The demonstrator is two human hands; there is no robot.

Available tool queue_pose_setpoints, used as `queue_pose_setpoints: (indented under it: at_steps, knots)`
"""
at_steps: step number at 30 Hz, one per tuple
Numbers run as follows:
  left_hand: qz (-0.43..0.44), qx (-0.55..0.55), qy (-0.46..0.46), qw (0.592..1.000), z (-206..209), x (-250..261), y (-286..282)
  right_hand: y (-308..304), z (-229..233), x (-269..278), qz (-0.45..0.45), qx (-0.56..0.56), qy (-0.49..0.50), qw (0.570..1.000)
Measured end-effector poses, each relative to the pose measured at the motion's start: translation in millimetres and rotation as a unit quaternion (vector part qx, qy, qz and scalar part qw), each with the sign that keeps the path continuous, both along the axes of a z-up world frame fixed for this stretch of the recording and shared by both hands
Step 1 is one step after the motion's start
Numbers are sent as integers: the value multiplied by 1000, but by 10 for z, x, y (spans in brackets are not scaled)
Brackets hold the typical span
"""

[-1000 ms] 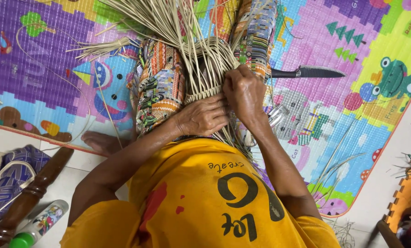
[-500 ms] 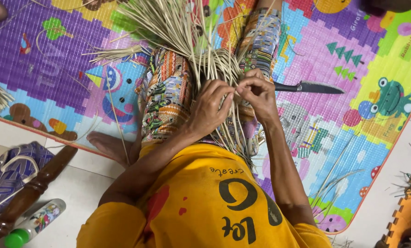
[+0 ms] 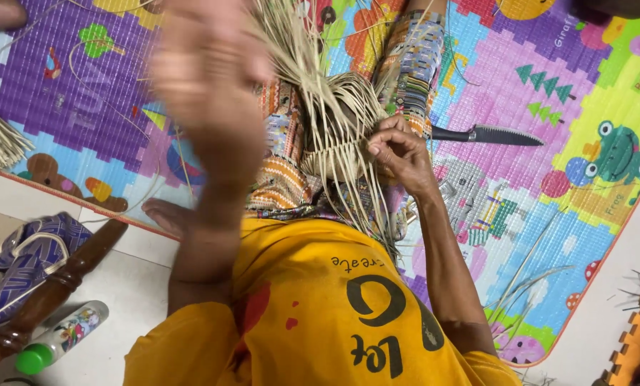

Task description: A person is weaving and trimming dried straw strands to finish the brim of a handcrafted hat while sitting on the floor.

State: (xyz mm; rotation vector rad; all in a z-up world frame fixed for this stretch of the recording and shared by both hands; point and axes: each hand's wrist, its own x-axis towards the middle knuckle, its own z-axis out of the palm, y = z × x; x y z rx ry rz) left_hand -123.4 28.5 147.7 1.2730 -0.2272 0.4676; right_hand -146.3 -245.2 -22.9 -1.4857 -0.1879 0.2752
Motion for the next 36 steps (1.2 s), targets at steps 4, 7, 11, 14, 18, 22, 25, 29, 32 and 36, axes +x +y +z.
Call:
queue_pose_setpoints:
  at_steps: [4, 7, 11, 14, 18, 22, 25, 29, 32, 36]
  knots:
    - [119, 14, -131, 984, 185, -89, 856, 15, 49, 46, -35, 2, 0, 999]
    - [370, 201, -154, 894, -12, -160, 1058, 46, 9, 15, -68, -74, -41, 994]
    - [360, 550, 111, 745, -1029, -379, 709, 51, 26, 37, -43, -154, -109, 981]
    - [132, 601, -153, 774, -457, -44, -390, 98, 89, 13, -62, -148, -88, 983]
    - [75, 667, -166, 722, -1423, -38, -708, 89, 53, 8, -50, -159, -132, 977]
    - [68, 698, -192, 687, -1553, -6, -776, 83, -7, 21, -48, -192, -131, 971]
    - [84, 692, -206, 686, -1552, 40, -800, -39, -330, 86, -49, -189, -156, 968]
    - [165, 654, -213, 707, -1777, 162, -766, -116, -513, 61, -69, -200, -178, 961]
    - [208, 657, -189, 700, -1308, 135, -267, -25, -381, 85, -71, -209, -181, 959]
    - [244, 691, -91, 675, -798, -70, 527, 94, -46, 36, -67, -190, -108, 974]
